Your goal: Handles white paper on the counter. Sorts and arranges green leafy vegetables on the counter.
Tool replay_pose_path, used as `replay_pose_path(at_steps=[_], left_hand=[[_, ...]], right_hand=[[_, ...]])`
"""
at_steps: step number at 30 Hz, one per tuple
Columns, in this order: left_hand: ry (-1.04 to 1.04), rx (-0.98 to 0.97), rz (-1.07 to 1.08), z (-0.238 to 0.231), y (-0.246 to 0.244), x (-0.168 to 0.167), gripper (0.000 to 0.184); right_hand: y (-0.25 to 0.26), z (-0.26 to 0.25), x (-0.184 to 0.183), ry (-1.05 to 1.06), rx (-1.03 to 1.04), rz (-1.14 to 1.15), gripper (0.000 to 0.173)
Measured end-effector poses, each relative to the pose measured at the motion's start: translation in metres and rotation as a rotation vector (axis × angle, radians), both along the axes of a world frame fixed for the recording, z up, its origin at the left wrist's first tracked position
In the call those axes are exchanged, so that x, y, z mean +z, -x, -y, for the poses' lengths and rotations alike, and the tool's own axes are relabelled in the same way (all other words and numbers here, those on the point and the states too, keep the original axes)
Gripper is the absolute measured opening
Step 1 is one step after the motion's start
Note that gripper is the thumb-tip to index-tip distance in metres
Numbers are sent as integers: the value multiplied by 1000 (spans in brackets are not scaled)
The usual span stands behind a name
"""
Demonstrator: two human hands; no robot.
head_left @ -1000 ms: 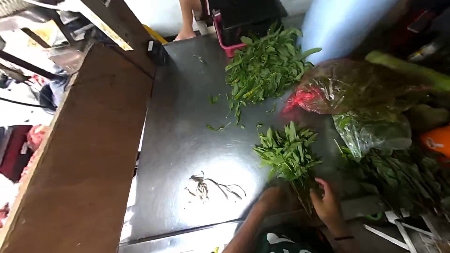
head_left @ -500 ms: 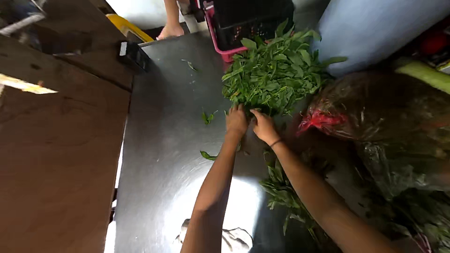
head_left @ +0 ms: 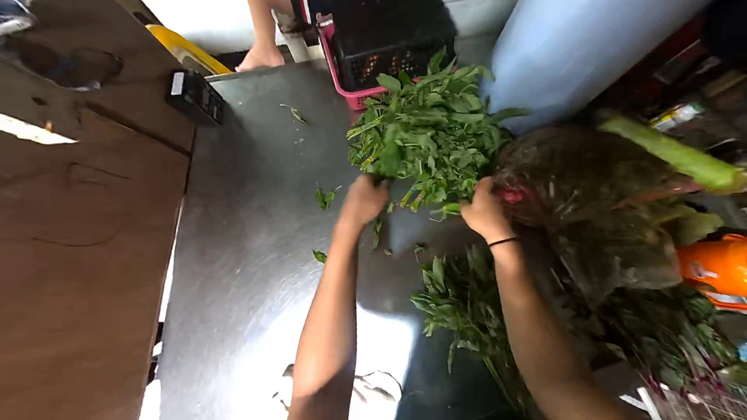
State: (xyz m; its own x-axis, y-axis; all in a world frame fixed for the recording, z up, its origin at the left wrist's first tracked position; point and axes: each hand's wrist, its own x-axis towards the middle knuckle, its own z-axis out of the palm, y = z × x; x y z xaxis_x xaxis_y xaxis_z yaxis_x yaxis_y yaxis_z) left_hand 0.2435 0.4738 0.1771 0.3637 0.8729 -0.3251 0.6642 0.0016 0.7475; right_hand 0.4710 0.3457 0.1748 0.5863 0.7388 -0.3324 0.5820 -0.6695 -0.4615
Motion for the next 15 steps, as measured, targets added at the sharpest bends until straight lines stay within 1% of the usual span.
replay_pose_path(at_steps=[2, 3, 4, 6, 7, 8, 9, 11, 12, 13, 14, 15], left_hand=[[-5, 93, 163, 40, 38, 32, 39], [-9, 142, 260, 65, 59, 43, 36], [13, 179, 375, 91, 80, 49, 33], [69, 264, 595, 141, 112, 50, 32], [95, 328, 654, 164, 122, 47, 33], [106, 389, 660, 184, 130, 41, 34], [93, 444, 608, 202, 138, 31, 36], [29, 516, 410, 242, 154, 9, 41], [-17, 554, 400, 256, 161, 4, 41], [-60, 584, 412, 258, 168, -1, 42], [-59, 591, 357, 261, 176, -10, 44], [-9, 583, 271, 272, 184, -21, 50]], right_hand=[[-14, 27, 26, -13, -3, 38, 65], [-19, 41, 41, -78, 28, 65, 61], [-21, 58, 54, -144, 62, 91, 57], [-14, 88, 77, -284, 110, 89, 53], [-5, 102, 84, -349, 135, 67, 52], [6, 114, 85, -393, 163, 35, 50], [18, 123, 82, -400, 198, -7, 47], [48, 150, 75, -398, 238, -77, 41], [66, 157, 74, -437, 251, -94, 40], [83, 152, 73, -484, 280, -93, 40], [97, 150, 68, -480, 320, -101, 41], [108, 157, 61, -411, 361, -120, 42]])
